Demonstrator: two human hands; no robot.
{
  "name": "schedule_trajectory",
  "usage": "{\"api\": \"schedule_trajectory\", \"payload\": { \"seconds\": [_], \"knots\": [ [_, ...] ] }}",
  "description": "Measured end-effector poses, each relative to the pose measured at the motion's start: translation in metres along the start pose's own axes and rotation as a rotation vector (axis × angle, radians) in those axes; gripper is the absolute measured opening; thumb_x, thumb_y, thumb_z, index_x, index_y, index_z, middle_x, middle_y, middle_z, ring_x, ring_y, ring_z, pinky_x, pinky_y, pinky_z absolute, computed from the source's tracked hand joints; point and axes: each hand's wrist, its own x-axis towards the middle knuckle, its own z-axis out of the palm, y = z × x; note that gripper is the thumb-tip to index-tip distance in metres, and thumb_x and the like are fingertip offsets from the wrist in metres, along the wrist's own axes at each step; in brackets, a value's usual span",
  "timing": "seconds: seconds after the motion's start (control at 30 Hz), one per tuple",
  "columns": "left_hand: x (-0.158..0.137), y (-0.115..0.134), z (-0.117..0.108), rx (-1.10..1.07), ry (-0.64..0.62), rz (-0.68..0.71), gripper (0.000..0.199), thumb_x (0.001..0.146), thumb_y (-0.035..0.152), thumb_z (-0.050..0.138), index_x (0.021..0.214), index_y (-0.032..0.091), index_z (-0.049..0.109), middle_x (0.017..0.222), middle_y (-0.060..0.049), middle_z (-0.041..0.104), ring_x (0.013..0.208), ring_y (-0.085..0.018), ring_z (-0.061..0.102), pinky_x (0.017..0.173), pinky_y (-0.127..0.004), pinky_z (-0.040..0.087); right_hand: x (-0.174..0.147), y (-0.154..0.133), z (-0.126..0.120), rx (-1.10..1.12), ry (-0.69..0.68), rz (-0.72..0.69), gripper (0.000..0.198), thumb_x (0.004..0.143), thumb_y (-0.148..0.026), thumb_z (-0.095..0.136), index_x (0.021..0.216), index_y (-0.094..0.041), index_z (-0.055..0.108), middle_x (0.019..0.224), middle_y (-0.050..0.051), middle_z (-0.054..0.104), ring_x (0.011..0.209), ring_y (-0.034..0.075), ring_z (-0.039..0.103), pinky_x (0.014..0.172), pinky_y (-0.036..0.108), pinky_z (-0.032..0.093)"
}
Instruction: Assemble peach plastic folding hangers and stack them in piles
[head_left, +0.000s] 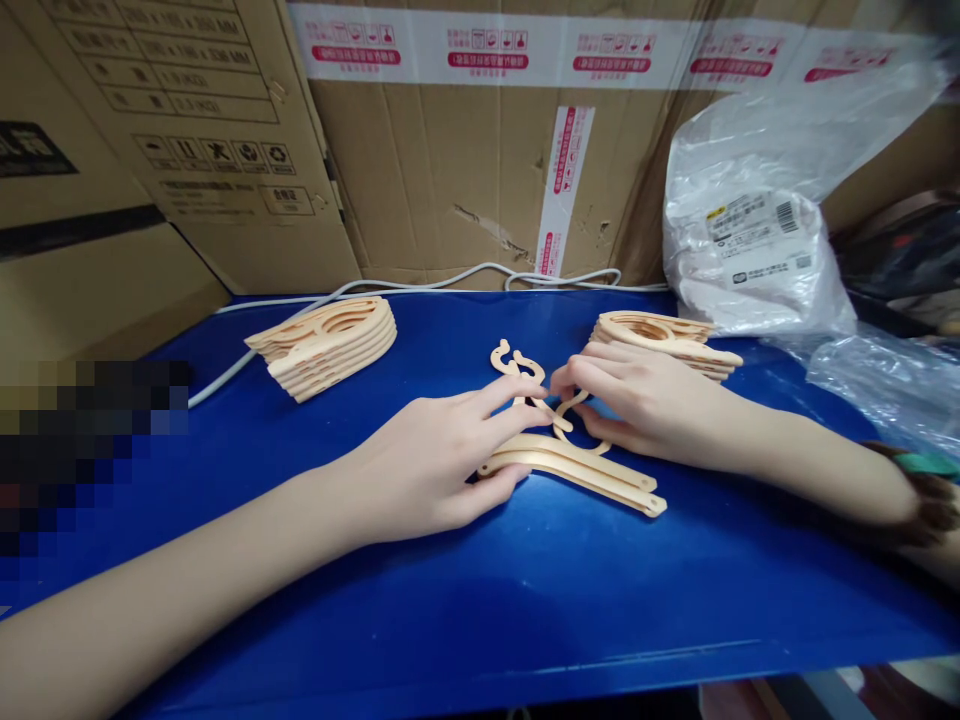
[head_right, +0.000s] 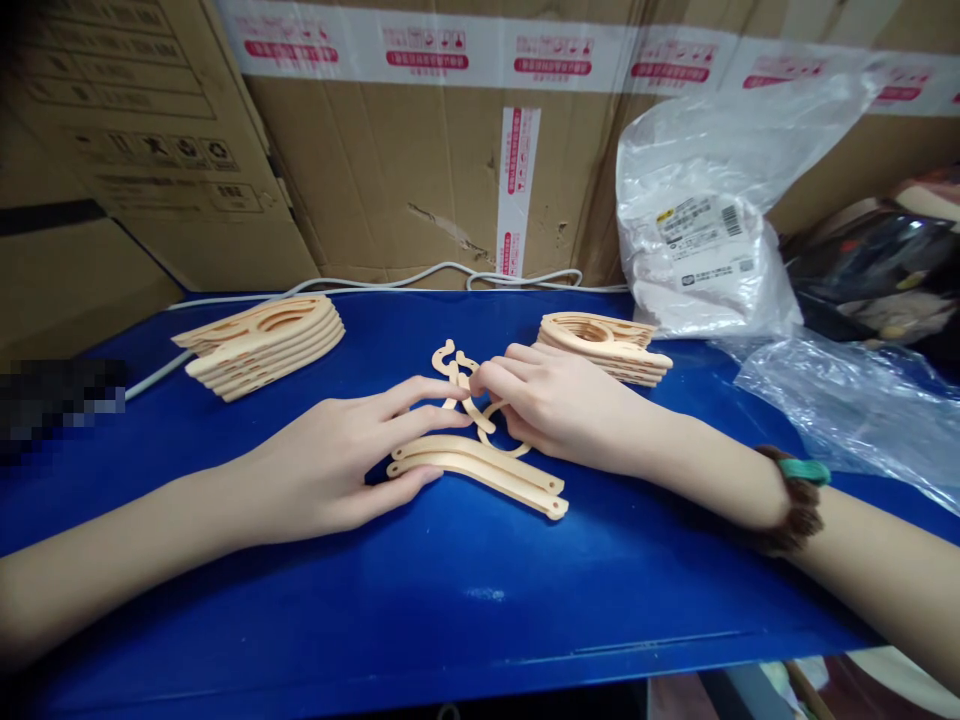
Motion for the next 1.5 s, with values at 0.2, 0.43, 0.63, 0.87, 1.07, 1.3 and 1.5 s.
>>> {"api": "schedule_trajectory", "payload": {
  "seconds": [0.2,0.43,0.63,0.87,1.07,1.3,1.5],
  "knots": [
    [0.002,-0.002,0.0,-0.062,-0.052,-0.009,0.035,0.099,0.028,0.045,0.133,0.023,0.048,0.135,0.0,0.059,0.12,-0.018,0.059,0.094,-0.029,0.049,-0.004,0.005,-0.007,-0.016,0.019,0.001,0.02,0.089,-0.012,0.047,0.106,-0.015,0.057,0.092,0.01,0.066,0.084,0.023,0.061,0.075,0.034,0.045],
    [0.002,-0.002,-0.004,-0.011,-0.054,-0.047,0.035,0.098,0.034,0.048,0.132,0.027,0.048,0.127,-0.001,0.058,0.105,-0.019,0.064,0.074,-0.028,0.049,-0.009,0.013,-0.013,-0.029,0.029,-0.01,0.027,0.088,-0.012,0.05,0.113,-0.015,0.062,0.101,0.011,0.064,0.093,0.025,0.059,0.083,0.038,0.046],
    [0.004,-0.006,-0.001,-0.109,0.046,-0.067,0.017,0.099,0.028,0.047,0.112,0.02,0.055,0.109,-0.001,0.057,0.086,-0.013,0.06,0.073,-0.024,0.045,-0.009,0.012,-0.016,-0.043,0.162,-0.004,0.019,0.093,-0.017,0.05,0.1,-0.02,0.067,0.097,0.009,0.065,0.088,0.023,0.06,0.078,0.038,0.045],
    [0.005,-0.009,0.003,-0.115,0.105,-0.127,0.009,0.097,0.027,0.05,0.099,0.019,0.053,0.101,-0.001,0.055,0.083,-0.013,0.055,0.073,-0.026,0.043,-0.005,-0.005,-0.017,0.521,0.352,0.289,0.007,0.09,-0.027,0.062,0.091,-0.022,0.067,0.091,0.004,0.069,0.087,0.019,0.066,0.079,0.034,0.051],
    [0.006,-0.01,0.0,-0.025,0.12,-0.098,0.011,0.097,0.031,0.05,0.095,0.02,0.053,0.105,-0.003,0.058,0.099,-0.02,0.054,0.082,-0.033,0.045,0.002,-0.013,0.002,1.327,0.201,0.637,0.02,0.08,-0.034,0.074,0.088,-0.017,0.069,0.08,0.002,0.074,0.077,0.015,0.07,0.08,0.031,0.056],
    [0.006,-0.012,0.0,-0.067,0.103,-0.072,0.013,0.098,0.03,0.047,0.094,0.02,0.054,0.113,-0.005,0.059,0.105,-0.021,0.053,0.087,-0.034,0.046,0.003,-0.003,0.013,1.58,0.111,0.752,0.022,0.076,-0.023,0.076,0.097,-0.016,0.073,0.079,0.001,0.076,0.07,0.01,0.069,0.072,0.022,0.055],
    [0.007,-0.011,-0.002,-0.014,0.092,-0.027,0.017,0.099,0.031,0.046,0.092,0.02,0.056,0.117,-0.007,0.059,0.108,-0.022,0.053,0.086,-0.034,0.048,0.004,-0.004,0.01,1.613,0.121,0.793,0.028,0.072,-0.022,0.079,0.098,-0.014,0.072,0.078,0.003,0.075,0.063,0.008,0.066,0.066,0.021,0.055]
  ]
}}
